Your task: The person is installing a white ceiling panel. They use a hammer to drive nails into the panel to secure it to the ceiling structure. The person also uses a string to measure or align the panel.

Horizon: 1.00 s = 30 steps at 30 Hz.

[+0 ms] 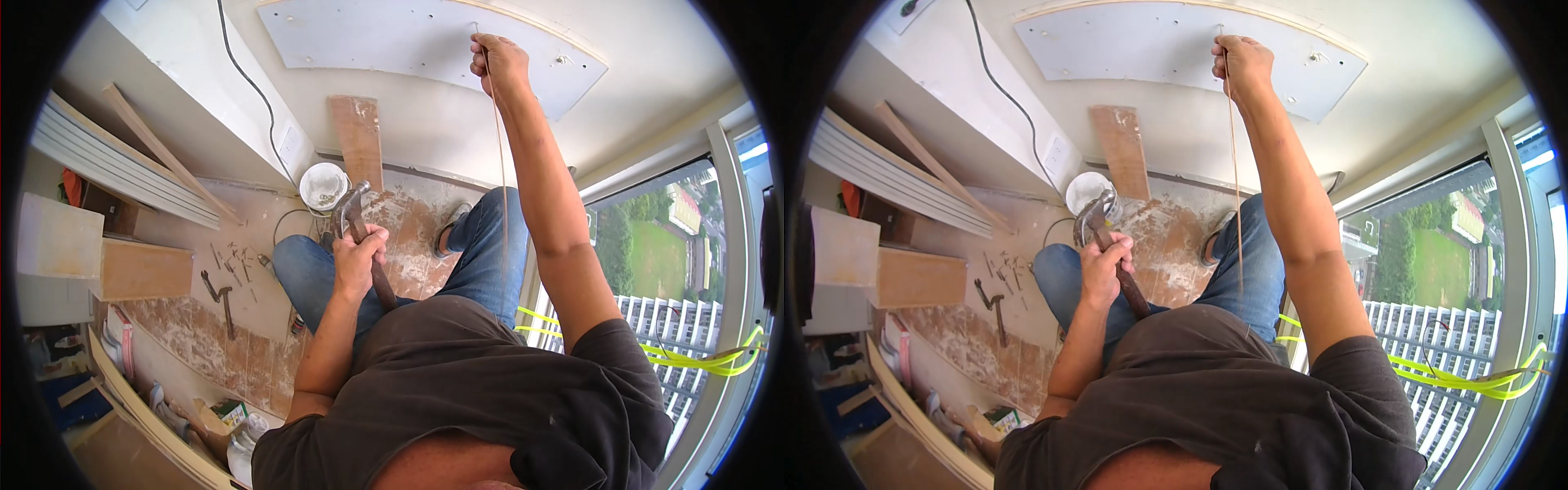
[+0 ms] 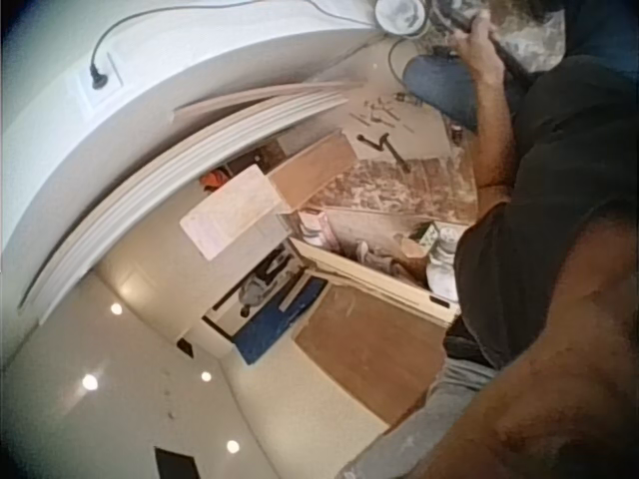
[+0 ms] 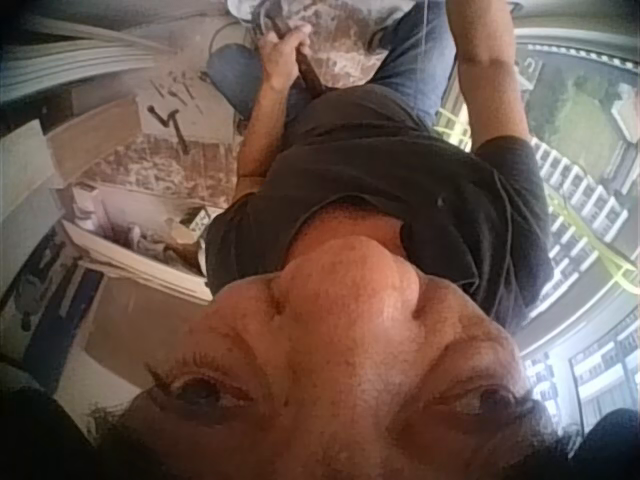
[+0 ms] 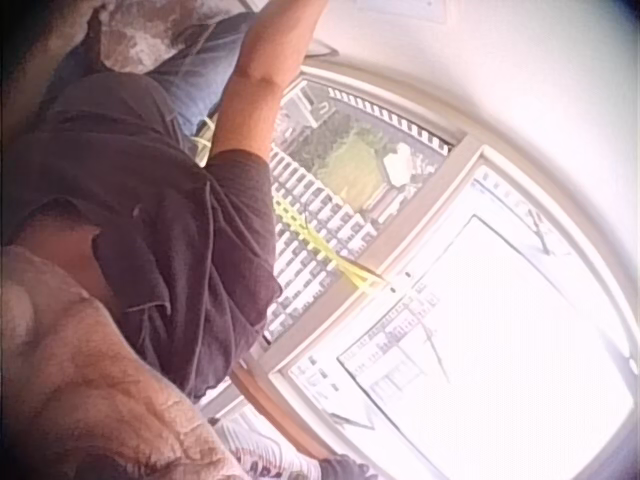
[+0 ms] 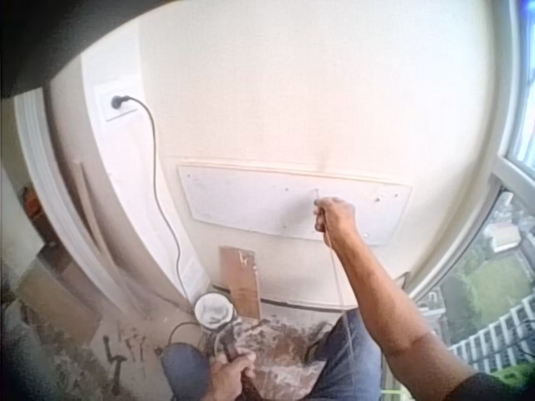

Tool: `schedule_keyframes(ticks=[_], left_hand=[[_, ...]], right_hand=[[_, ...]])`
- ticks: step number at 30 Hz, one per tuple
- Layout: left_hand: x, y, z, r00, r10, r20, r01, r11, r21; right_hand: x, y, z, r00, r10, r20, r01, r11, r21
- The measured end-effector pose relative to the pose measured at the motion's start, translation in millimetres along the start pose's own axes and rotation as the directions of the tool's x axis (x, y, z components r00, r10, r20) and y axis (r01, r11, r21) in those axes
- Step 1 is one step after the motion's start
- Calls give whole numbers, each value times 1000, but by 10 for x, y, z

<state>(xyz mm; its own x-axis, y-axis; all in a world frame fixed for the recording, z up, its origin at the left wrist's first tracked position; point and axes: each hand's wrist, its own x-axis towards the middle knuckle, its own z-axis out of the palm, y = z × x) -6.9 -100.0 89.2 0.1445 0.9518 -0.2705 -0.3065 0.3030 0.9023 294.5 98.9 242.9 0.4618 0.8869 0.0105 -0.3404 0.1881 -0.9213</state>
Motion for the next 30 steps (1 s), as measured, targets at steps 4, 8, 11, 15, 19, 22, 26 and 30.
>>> schedule_keyframes(ticks=[4,8,11,15,19,22,26,30], left_hand=[[16,-11,-19,1000,8,7,-8,1000,-18],[22,-20,-22,1000,-3,3,3,1000,-20],[22,-14,-31,1000,-4,-1,4,1000,-15],[32,-15,-54,1000,-4,-4,4,1000,-23],[58,-28,-82,1000,0,-6,0,999,-47],[66,-19,-67,1000,-15,-3,15,999,-32],[48,-8,-40,1000,-25,3,25,999,-36],[35,-5,-49,1000,-14,0,14,1000,-15]], right_hand=[[20,-19,17,999,26,-31,-26,1000,-11],[48,21,33,998,7,-69,-8,1000,-19],[38,42,60,991,-30,-132,25,999,-41],[48,57,22,993,-59,-104,56,998,-29],[42,80,47,996,-51,-69,48,998,-49],[41,111,73,992,-69,-107,64,997,-49],[-19,101,179,974,-48,-220,23,993,-118],[128,122,179,982,-61,-181,45,995,-90]])
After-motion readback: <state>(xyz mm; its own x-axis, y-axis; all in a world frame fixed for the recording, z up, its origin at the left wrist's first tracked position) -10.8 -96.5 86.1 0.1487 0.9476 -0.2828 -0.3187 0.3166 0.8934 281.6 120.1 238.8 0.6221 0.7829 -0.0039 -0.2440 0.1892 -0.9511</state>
